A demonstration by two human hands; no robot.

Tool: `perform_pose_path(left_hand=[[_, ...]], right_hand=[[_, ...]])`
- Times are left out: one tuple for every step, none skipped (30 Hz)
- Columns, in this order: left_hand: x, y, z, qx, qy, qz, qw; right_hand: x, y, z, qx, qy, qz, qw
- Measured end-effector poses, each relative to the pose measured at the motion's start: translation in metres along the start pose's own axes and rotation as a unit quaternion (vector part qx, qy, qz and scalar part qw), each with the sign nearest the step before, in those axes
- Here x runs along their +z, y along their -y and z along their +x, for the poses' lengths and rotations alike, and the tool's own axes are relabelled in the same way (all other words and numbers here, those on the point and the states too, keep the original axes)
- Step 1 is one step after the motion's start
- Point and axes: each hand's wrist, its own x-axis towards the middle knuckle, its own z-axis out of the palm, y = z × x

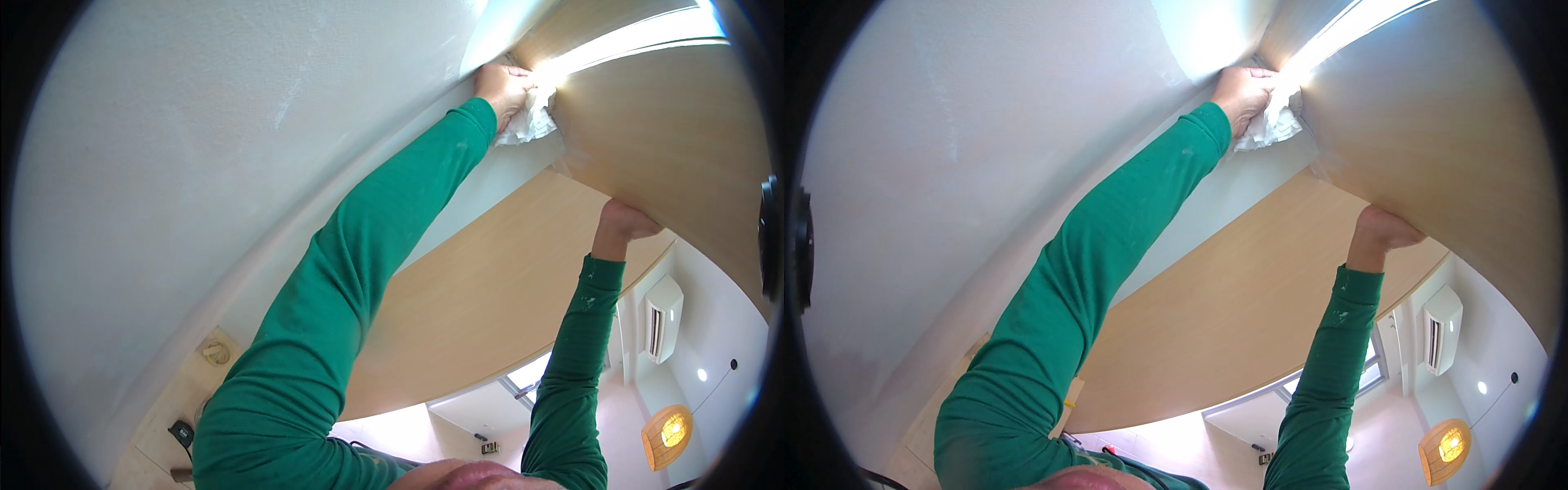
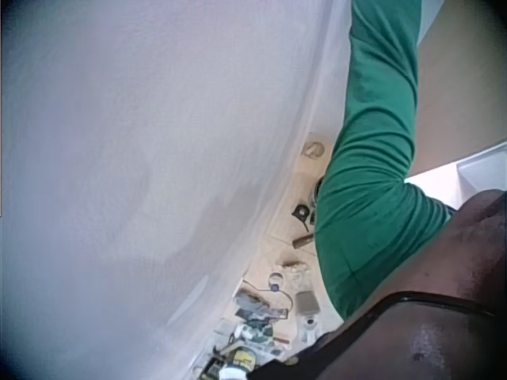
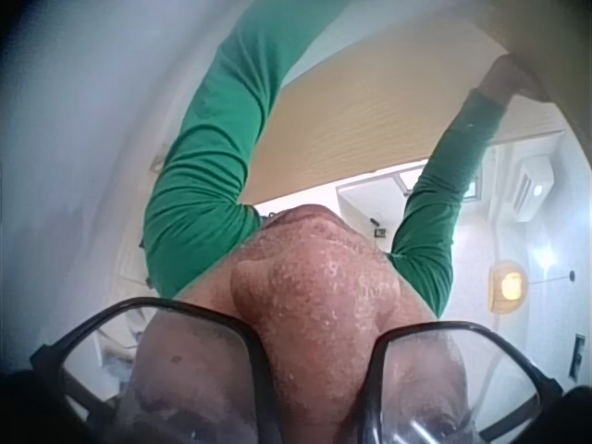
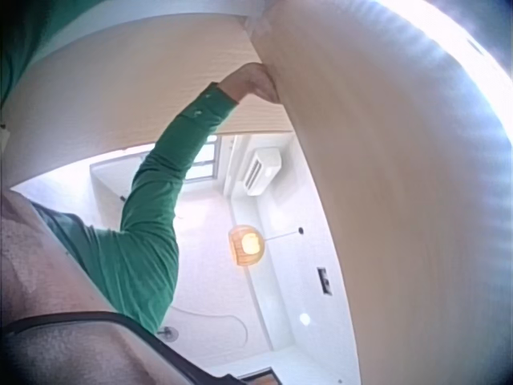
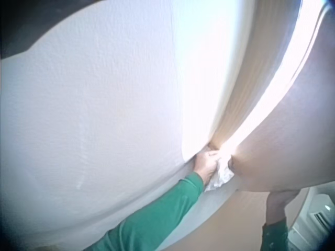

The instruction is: The person wipes a ceiling recessed light fixture with a white cloth, then uses a utility knife to scrape the ceiling edge, and continues wiping the fixture. The task involves cleaning and scraping the ceiling area around the light.

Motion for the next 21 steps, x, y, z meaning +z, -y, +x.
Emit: perform_pose_path(left_hand=[[0.002,-0.002,0.004,-0.002,-0.004,-0.011,1.000],[0.003,-0.001,0.008,0.052,-0.011,0.076,0.996],[0.001,0.002,0.012,0.105,-0.019,0.160,0.981],[-0.004,0.004,0.015,0.157,-0.027,0.244,0.957],[-0.007,0.007,0.017,0.164,-0.048,0.259,0.951],[-0.002,0.010,0.009,0.163,-0.064,0.266,0.948],[0.006,0.006,0.003,0.171,-0.079,0.276,0.942],[0.007,0.000,-0.002,0.146,-0.048,0.292,0.944],[0.007,0.000,-0.001,0.153,-0.040,0.266,0.951],[0.005,0.001,0.000,0.159,-0.033,0.239,0.957],[0.004,0.002,0.001,0.165,-0.025,0.212,0.963],[0.003,0.003,0.000,0.150,-0.007,0.183,0.971],[-0.001,0.004,-0.002,0.135,0.011,0.154,0.979],[-0.003,0.005,-0.004,0.119,0.029,0.125,0.985],[-0.005,0.006,-0.003,0.122,0.026,0.124,0.984],[-0.007,0.006,-0.002,0.125,0.023,0.124,0.984],[-0.010,0.006,-0.001,0.128,0.020,0.124,0.984],[-0.011,0.006,-0.003,0.150,0.008,0.166,0.975],[-0.012,0.006,-0.005,0.173,-0.003,0.207,0.963],[-0.011,0.007,-0.008,0.195,-0.015,0.248,0.949],[-0.010,0.004,-0.013,0.207,-0.024,0.251,0.945]], right_hand=[[0.003,-0.001,0.001,-0.001,0.000,0.003,1.000],[0.005,-0.002,0.001,0.006,-0.007,0.004,1.000],[0.009,0.000,-0.003,0.012,-0.011,0.003,1.000],[0.013,0.000,-0.007,0.020,-0.015,0.003,1.000],[0.016,-0.001,-0.009,0.025,-0.013,0.004,1.000],[0.010,0.000,-0.008,0.026,-0.012,-0.007,1.000],[0.009,-0.001,-0.003,0.025,-0.010,-0.008,1.000],[0.008,-0.002,0.001,0.023,-0.008,-0.005,1.000],[0.008,-0.003,0.002,0.023,-0.005,0.000,1.000],[0.008,-0.003,0.004,0.023,-0.003,0.005,1.000],[0.007,-0.002,0.006,0.019,-0.001,0.004,1.000],[0.006,-0.004,0.006,0.017,0.001,0.002,1.000],[0.004,-0.006,0.007,0.014,0.002,-0.001,1.000],[0.003,-0.007,0.008,0.014,0.001,0.000,1.000],[0.004,-0.007,0.007,0.015,-0.001,0.002,1.000],[0.005,-0.007,0.006,0.016,-0.003,0.004,1.000],[0.005,-0.009,0.007,0.012,0.003,0.007,1.000],[0.003,-0.010,0.008,0.007,0.009,0.007,1.000],[0.001,-0.011,0.009,0.001,0.015,0.007,1.000],[-0.001,-0.011,0.009,0.003,0.012,0.001,1.000],[0.001,-0.009,0.008,0.006,0.010,-0.003,1.000]])
